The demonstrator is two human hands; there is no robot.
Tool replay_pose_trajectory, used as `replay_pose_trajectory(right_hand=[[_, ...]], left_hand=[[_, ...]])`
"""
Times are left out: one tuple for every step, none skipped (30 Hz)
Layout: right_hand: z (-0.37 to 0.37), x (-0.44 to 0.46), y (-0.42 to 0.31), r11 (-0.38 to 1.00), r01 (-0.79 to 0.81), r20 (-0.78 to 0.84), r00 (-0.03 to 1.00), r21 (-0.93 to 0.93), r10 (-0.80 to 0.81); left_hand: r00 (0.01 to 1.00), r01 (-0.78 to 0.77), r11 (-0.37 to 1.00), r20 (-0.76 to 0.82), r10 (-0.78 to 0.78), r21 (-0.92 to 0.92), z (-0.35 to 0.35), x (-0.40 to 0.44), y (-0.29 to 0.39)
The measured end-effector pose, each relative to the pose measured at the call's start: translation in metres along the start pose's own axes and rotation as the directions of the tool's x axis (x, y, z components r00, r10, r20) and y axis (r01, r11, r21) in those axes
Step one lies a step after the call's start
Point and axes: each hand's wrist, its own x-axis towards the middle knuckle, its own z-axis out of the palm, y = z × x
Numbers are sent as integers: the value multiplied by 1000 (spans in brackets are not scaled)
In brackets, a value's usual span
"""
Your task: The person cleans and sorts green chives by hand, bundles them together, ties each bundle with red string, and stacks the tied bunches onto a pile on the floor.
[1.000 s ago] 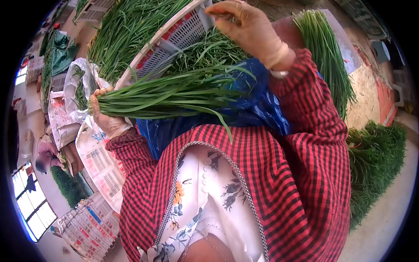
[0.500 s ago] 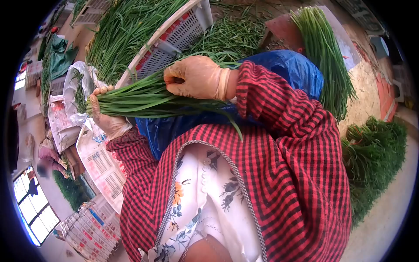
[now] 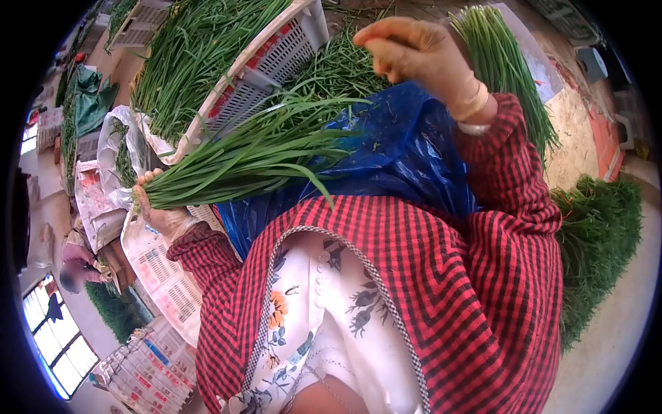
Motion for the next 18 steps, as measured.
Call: replay_pose_trajectory(right_hand=[[10, -6, -9, 997, -53, 106, 993, -47, 58], [18, -10, -16, 990, -100, 207, 971, -101, 119], [26, -14, -11, 994, -113, 309, 945, -5, 109], [35, -15, -15, 996, -80, 375, 923, -28, 84], [44, -15, -4, 988, 64, 373, 928, -139, -8], [54, -15, 7, 947, 206, 381, 919, -246, -101], [61, -15, 5, 929, 173, 376, 926, -328, -39], [68, -16, 2, 902, 140, 366, 930, -409, 21], [75, -17, 4, 925, 106, 381, 923, -365, 44], [81, -19, 3, 921, 113, 384, 922, -373, 42], [87, -20, 6, 918, 179, 381, 924, -355, -33], [93, -21, 13, 910, 243, 376, 920, -336, -107], [98, -21, 19, 911, 243, 377, 920, -334, -108], [103, -22, 24, 899, 320, 361, 910, -299, -204], [106, -21, 25, 879, 396, 342, 891, -265, -298], [106, -21, 25, 878, 399, 345, 889, -264, -301], [105, -23, 21, 862, 418, 367, 879, -285, -305], [105, -24, 18, 846, 437, 389, 869, -306, -308]], left_hand=[[1000, 2, 1000, -19, -2, 10, 1, -1, 0], [1000, 5, 1000, -12, -5, 13, 2, -1, 0], [999, -6, 1000, -32, 7, 28, 3, -2, -1], [998, -19, 999, -53, 21, 43, 4, -3, -1], [998, -24, 998, -62, 28, 63, 5, -4, -1], [998, -27, 998, -58, 31, 64, 5, -5, 0], [999, -26, 998, -45, 29, 63, 5, -6, 1], [999, -25, 998, -31, 27, 61, 5, -8, 2], [999, -41, 996, -27, 43, 80, 10, -10, 1], [999, -44, 996, -26, 46, 81, 13, -12, 2], [999, -36, 998, -10, 37, 53, 15, -14, 2], [1000, -27, 999, 4, 27, 27, 16, -14, 2], [1000, -28, 999, 4, 27, 29, 18, -14, 2], [1000, -32, 999, 2, 32, 34, 18, -15, 2], [999, -36, 999, -1, 37, 39, 18, -15, 3], [999, -40, 998, -3, 41, 38, 17, -14, 3], [999, -36, 999, 29, 35, 6, 15, -14, 3], [998, -29, 999, 62, 31, -24, 13, -15, 4]])
